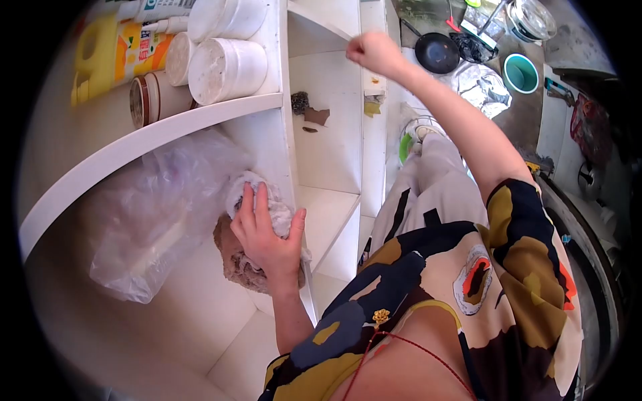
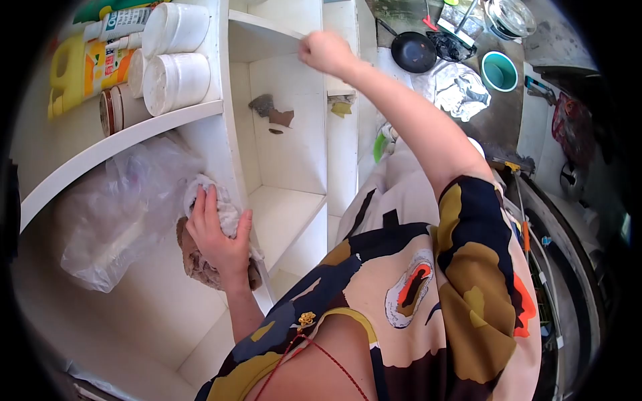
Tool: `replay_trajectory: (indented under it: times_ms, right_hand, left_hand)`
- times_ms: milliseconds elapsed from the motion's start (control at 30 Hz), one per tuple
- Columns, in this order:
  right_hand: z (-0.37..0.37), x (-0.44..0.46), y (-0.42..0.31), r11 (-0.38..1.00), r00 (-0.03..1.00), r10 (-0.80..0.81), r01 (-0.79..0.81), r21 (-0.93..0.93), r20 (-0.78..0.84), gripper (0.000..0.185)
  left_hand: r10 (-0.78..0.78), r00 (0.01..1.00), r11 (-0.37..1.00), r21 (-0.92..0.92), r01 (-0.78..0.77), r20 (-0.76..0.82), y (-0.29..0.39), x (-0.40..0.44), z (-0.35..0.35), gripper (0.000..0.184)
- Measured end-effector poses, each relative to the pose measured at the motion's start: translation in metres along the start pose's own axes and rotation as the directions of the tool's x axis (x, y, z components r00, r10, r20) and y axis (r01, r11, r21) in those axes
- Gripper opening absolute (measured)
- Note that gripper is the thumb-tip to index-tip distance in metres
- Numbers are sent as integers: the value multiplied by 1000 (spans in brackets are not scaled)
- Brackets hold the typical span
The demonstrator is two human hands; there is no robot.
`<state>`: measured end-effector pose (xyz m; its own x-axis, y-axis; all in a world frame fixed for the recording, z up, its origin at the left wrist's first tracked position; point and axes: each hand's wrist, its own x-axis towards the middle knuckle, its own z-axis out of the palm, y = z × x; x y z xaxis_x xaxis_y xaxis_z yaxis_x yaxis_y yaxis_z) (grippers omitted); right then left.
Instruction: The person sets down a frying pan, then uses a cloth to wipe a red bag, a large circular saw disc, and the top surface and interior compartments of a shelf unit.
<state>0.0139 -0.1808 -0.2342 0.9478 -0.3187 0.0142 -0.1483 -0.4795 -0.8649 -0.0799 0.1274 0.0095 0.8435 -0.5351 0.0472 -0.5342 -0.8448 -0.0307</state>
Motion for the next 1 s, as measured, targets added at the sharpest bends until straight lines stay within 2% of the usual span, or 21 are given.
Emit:
replay_trajectory:
  times_ms: [67, 100, 133, 200, 267, 333, 367, 433, 467, 533, 667, 767, 833, 867, 900, 933, 967, 1000]
  right_hand:
    - [35, -20, -2, 997, 996, 28, -21, -81, 87, 13]
    - [53, -33, -3, 993, 984, -3, 23, -114, 176, 13]
    - [79, -47, -1, 987, 982, -72, 95, -131, 175, 18]
    - [115, -67, -15, 953, 946, -110, 188, -240, 303, 28]
    - [155, -82, -22, 878, 916, -272, 361, -315, 295, 26]
    - [186, -82, -33, 817, 856, -340, 474, -328, 388, 23]
    - [199, -82, -37, 816, 861, -338, 469, -338, 379, 23]
    - [225, -81, -42, 688, 762, -374, 610, -393, 529, 22]
    - [244, -80, -37, 689, 766, -373, 607, -396, 524, 22]
    - [274, -76, -29, 607, 695, -403, 690, -394, 595, 23]
    - [267, -68, -25, 564, 696, -284, 678, -473, 660, 24]
    - [249, -74, 5, 610, 728, -305, 644, -461, 614, 23]
    - [202, -84, 36, 608, 797, -417, 601, -518, 436, 24]
    - [173, -85, 54, 636, 844, -403, 536, -556, 353, 24]
    - [143, -86, 70, 663, 883, -387, 468, -585, 267, 24]
    - [116, -87, 92, 699, 954, -276, 281, -658, 115, 25]
    - [89, -86, 109, 709, 984, -168, 86, -700, -50, 25]
    - [58, -86, 109, 626, 985, -138, 4, -780, -106, 24]
  left_hand:
    - [-5, 1000, 1000, 0, 5, -19, -1, -1, 2, 68]
    - [-7, 1000, 1000, 1, 7, -21, -1, -2, 3, 68]
    - [-21, 1000, 1000, -4, 21, -19, 1, -2, 3, 67]
    - [-36, 999, 999, -2, 36, -16, 2, -2, 3, 67]
    - [-48, 999, 999, -9, 48, -25, 2, -2, 4, 66]
    - [-39, 999, 999, 2, 39, -34, 3, -2, 4, 66]
    - [-35, 999, 999, 13, 36, -39, 2, -2, 5, 66]
    - [-19, 998, 1000, 18, 20, -67, 0, -2, 8, 65]
    - [-12, 996, 1000, 27, 15, -89, -2, -3, 9, 65]
    - [-13, 996, 1000, 27, 15, -93, -3, -4, 11, 65]
    - [-20, 995, 1000, 15, 21, -97, -4, -5, 12, 66]
    - [-16, 994, 1000, -5, 16, -104, -5, -6, 12, 66]
    - [-4, 995, 1000, -11, 3, -104, -7, -6, 12, 66]
    - [2, 994, 1000, -10, -3, -111, -7, -5, 13, 66]
    - [5, 994, 1000, -21, -7, -110, -8, -6, 13, 66]
    - [1, 995, 1000, -19, -3, -104, -8, -6, 12, 66]
    - [-5, 995, 1000, -19, 3, -103, -7, -6, 13, 66]
    - [-5, 994, 1000, -29, 2, -109, -6, -5, 14, 66]
